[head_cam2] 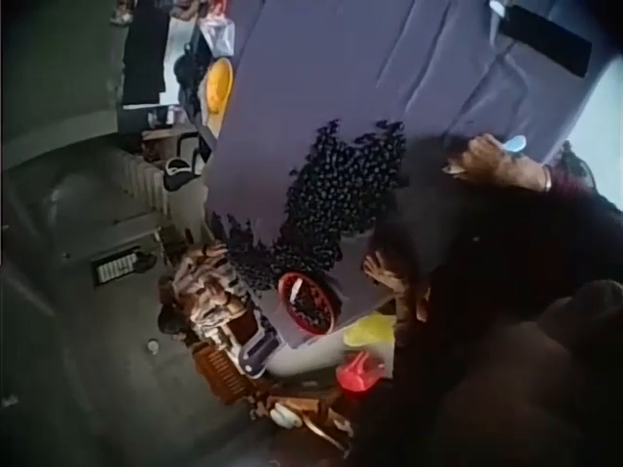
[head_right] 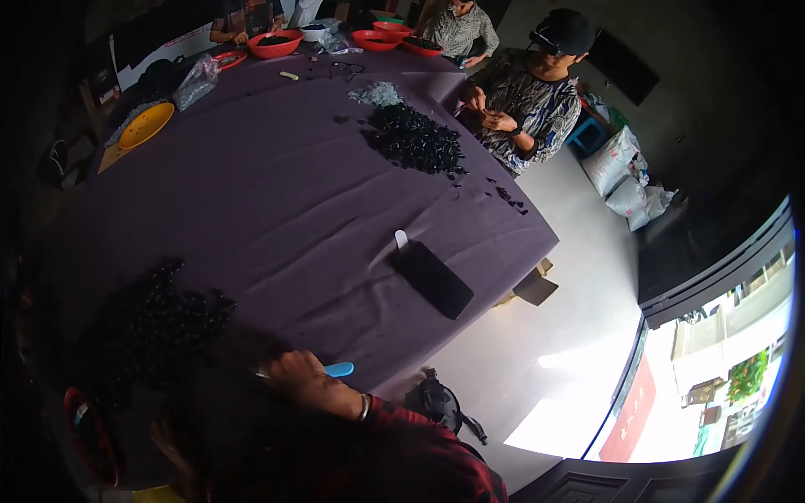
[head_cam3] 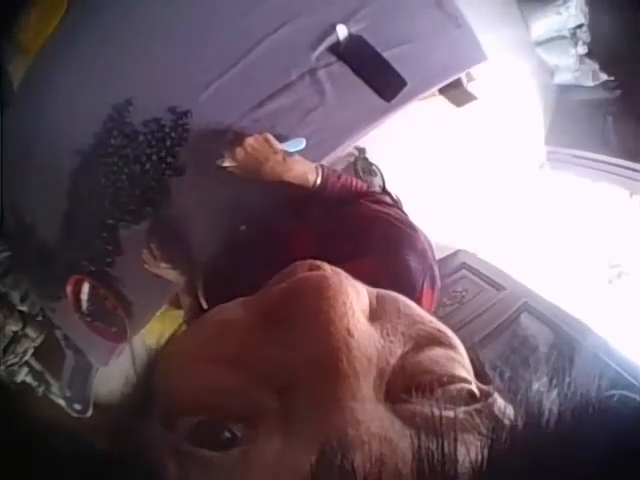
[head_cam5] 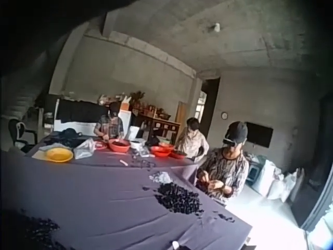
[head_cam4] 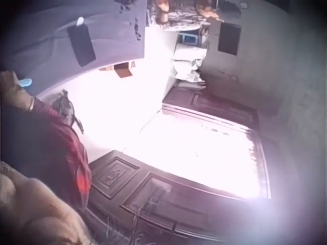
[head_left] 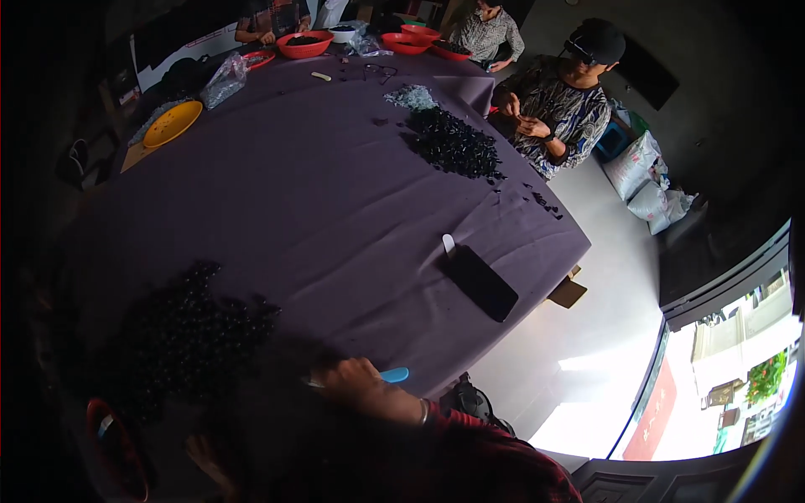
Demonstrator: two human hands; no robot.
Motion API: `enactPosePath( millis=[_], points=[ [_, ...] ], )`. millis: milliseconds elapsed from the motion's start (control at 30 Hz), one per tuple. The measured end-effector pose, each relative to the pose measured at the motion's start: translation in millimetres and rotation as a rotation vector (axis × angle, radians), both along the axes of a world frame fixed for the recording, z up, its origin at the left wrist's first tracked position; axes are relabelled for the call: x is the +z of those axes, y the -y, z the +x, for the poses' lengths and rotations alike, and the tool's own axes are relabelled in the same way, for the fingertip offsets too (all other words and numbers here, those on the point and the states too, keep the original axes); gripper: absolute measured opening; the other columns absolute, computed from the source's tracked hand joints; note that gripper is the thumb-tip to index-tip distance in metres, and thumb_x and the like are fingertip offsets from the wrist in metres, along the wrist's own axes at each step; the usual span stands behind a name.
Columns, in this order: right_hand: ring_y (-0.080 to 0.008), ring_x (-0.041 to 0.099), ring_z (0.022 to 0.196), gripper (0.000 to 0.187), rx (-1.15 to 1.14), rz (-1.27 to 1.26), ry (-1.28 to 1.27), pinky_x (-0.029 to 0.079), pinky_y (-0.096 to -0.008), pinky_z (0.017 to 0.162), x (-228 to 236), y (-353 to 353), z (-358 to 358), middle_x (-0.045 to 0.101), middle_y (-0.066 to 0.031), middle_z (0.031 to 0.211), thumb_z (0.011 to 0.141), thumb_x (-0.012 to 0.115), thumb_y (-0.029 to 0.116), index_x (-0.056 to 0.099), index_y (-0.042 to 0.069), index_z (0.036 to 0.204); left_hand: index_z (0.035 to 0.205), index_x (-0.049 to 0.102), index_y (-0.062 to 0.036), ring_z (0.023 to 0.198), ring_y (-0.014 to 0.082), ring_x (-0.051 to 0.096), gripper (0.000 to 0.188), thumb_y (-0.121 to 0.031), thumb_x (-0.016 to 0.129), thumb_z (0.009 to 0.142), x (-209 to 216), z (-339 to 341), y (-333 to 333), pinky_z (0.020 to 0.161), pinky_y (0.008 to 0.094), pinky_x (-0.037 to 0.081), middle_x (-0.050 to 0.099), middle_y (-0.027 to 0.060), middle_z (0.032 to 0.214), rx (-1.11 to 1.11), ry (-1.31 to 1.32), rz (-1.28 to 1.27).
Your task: The person trims small black objects with a utility knife.
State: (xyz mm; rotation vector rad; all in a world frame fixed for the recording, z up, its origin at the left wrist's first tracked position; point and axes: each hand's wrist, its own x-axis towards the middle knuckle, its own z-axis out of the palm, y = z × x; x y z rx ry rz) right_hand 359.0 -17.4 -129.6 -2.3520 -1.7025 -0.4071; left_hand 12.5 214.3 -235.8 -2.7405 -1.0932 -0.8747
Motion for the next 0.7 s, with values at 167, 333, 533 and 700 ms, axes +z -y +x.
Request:
enactPosePath(
  millis=[167,333,533,700],
  points=[
    [-0.0194,0.065,0.061,0.020,0.155,-0.358,-0.265,0.051,-0.0315,0.051,71.9,-6.8,6.2,0.064,-0.0052,0.073,0.092,0.051,0.025,0.063,0.009,0.096,0.138,0.042,-0.0063,0.130,0.0341,0.039,0.056,-0.039,0.013,0.103,64.1,8.8,25.5,0.108,0.0481,0.028,0.041,0.0171,0.143,-0.115,0.002,-0.261],
    [-0.0271,0.062,0.064,0.020,0.123,-0.518,-0.728,0.047,-0.0393,0.049,83.5,-16.5,12.1,0.059,-0.0064,0.077,0.093,0.052,0.030,0.059,0.012,0.087,0.118,0.055,-0.0004,0.100,0.0359,0.048,0.052,-0.039,0.025,0.099,57.9,1.1,36.8,0.091,0.0480,0.036,0.053,0.0190,0.114,-0.001,-0.088,0.065],
    [-0.0267,0.064,0.063,0.014,0.296,-0.306,-0.448,0.048,-0.0399,0.050,55.0,4.8,15.7,0.062,-0.0078,0.074,0.088,0.060,0.027,0.061,0.013,0.089,0.091,0.058,-0.0042,0.094,0.0367,0.051,0.013,-0.012,0.053,0.082,142.3,59.7,53.3,0.096,0.0508,0.036,0.053,0.0168,0.099,-0.031,-0.035,-0.221],
    [-0.0274,0.060,0.058,0.013,0.168,-0.279,-0.252,0.046,-0.0384,0.051,71.2,-6.7,12.6,0.061,-0.0062,0.071,0.085,0.068,0.024,0.062,0.013,0.083,0.087,0.058,-0.0064,0.088,0.0291,0.054,0.017,-0.002,0.066,0.073,140.1,71.9,38.8,0.096,0.0486,0.036,0.055,0.0102,0.092,-0.070,0.017,-0.152]
  ],
)
